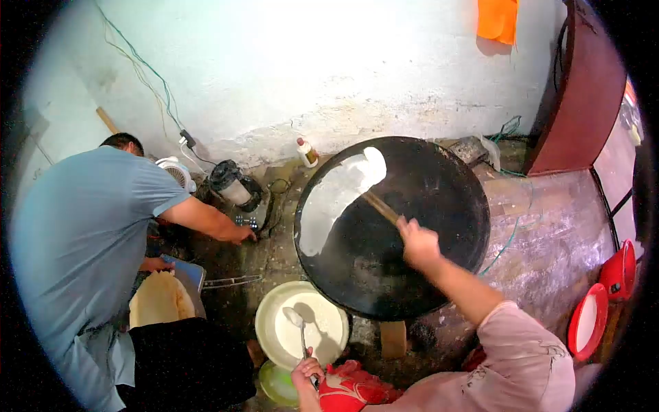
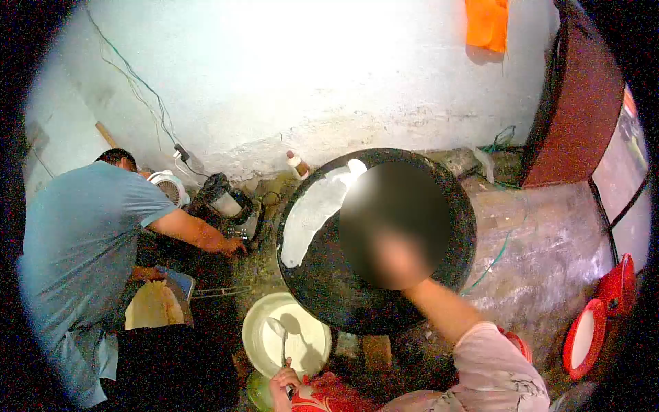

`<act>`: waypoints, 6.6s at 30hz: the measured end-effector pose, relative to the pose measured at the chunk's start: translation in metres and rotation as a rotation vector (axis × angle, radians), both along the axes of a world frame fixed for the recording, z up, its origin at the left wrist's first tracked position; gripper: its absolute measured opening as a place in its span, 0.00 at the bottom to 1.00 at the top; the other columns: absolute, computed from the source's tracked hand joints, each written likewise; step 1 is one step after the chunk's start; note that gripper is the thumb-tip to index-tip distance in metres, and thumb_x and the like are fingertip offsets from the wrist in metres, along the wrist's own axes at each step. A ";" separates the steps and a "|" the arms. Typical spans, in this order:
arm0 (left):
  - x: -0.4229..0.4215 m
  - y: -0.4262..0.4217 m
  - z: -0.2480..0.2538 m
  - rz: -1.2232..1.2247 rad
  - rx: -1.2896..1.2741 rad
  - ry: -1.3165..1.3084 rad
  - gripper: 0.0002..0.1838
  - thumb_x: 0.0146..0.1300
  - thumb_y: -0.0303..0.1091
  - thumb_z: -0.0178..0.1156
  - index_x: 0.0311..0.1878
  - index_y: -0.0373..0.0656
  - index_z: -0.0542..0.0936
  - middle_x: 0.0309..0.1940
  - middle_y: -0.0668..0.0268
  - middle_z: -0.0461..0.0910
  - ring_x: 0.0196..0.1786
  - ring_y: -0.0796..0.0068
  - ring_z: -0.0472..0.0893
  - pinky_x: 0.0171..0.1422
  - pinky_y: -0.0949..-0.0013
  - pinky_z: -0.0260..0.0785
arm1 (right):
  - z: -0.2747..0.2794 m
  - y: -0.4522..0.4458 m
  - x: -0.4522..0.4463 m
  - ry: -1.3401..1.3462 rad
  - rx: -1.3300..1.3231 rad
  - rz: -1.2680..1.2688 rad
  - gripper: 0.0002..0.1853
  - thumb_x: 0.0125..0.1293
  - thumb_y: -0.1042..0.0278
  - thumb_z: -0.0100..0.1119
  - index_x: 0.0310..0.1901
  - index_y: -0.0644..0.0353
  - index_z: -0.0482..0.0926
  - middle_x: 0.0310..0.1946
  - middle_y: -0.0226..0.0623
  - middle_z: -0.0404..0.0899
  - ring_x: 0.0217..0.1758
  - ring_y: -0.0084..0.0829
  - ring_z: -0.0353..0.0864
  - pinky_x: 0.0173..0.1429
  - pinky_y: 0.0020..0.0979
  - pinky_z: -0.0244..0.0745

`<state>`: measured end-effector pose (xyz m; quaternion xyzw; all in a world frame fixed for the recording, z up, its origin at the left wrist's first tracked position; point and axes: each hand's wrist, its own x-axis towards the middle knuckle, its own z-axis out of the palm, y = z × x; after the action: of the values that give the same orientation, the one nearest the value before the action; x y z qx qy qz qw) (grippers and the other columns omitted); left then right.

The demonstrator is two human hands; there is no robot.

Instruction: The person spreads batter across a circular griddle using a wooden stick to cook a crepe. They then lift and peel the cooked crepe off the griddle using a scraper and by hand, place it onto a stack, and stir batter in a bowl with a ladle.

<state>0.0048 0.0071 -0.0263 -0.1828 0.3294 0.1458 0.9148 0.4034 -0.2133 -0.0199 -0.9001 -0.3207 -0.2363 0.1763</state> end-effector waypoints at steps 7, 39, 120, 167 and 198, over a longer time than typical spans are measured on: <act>0.001 0.003 -0.004 -0.043 0.086 0.007 0.17 0.63 0.28 0.43 0.54 0.33 0.71 0.18 0.72 0.64 0.17 0.83 0.62 0.22 0.80 0.58 | 0.083 0.017 -0.021 0.544 0.111 -0.222 0.28 0.52 0.74 0.49 0.58 0.55 0.64 0.38 0.46 0.73 0.39 0.50 0.77 0.44 0.44 0.73; 0.015 -0.011 0.078 -0.100 0.220 0.136 0.16 0.65 0.34 0.34 0.19 0.46 0.61 0.14 0.70 0.60 0.14 0.77 0.60 0.18 0.76 0.58 | 0.067 -0.134 0.017 0.792 0.293 -0.101 0.24 0.60 0.63 0.51 0.58 0.62 0.67 0.45 0.49 0.77 0.49 0.43 0.77 0.53 0.36 0.71; 0.022 -0.064 0.124 -0.112 0.483 0.125 0.17 0.68 0.33 0.42 0.55 0.36 0.70 0.22 0.68 0.63 0.20 0.81 0.61 0.19 0.79 0.56 | 0.095 -0.047 -0.024 0.864 0.075 -0.134 0.14 0.61 0.59 0.52 0.48 0.42 0.79 0.43 0.40 0.80 0.47 0.39 0.78 0.51 0.34 0.72; -0.003 -0.052 0.121 -0.110 0.527 0.069 0.14 0.67 0.33 0.42 0.51 0.40 0.72 0.22 0.64 0.68 0.17 0.79 0.63 0.17 0.78 0.56 | 0.018 -0.080 -0.116 0.828 0.331 -0.042 0.14 0.65 0.56 0.48 0.49 0.42 0.79 0.38 0.41 0.80 0.41 0.43 0.79 0.45 0.38 0.74; -0.040 -0.039 0.122 -0.135 0.521 0.007 0.17 0.69 0.36 0.39 0.55 0.43 0.70 0.23 0.64 0.68 0.18 0.78 0.64 0.18 0.76 0.56 | 0.037 0.040 -0.295 0.728 -0.083 0.041 0.41 0.56 0.77 0.46 0.69 0.61 0.37 0.30 0.50 0.77 0.32 0.47 0.79 0.33 0.44 0.72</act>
<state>-0.0352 -0.0315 0.0961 0.0817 0.2955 0.1648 0.9375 0.1082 -0.1737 0.0175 -0.9250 -0.2643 0.1164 0.2467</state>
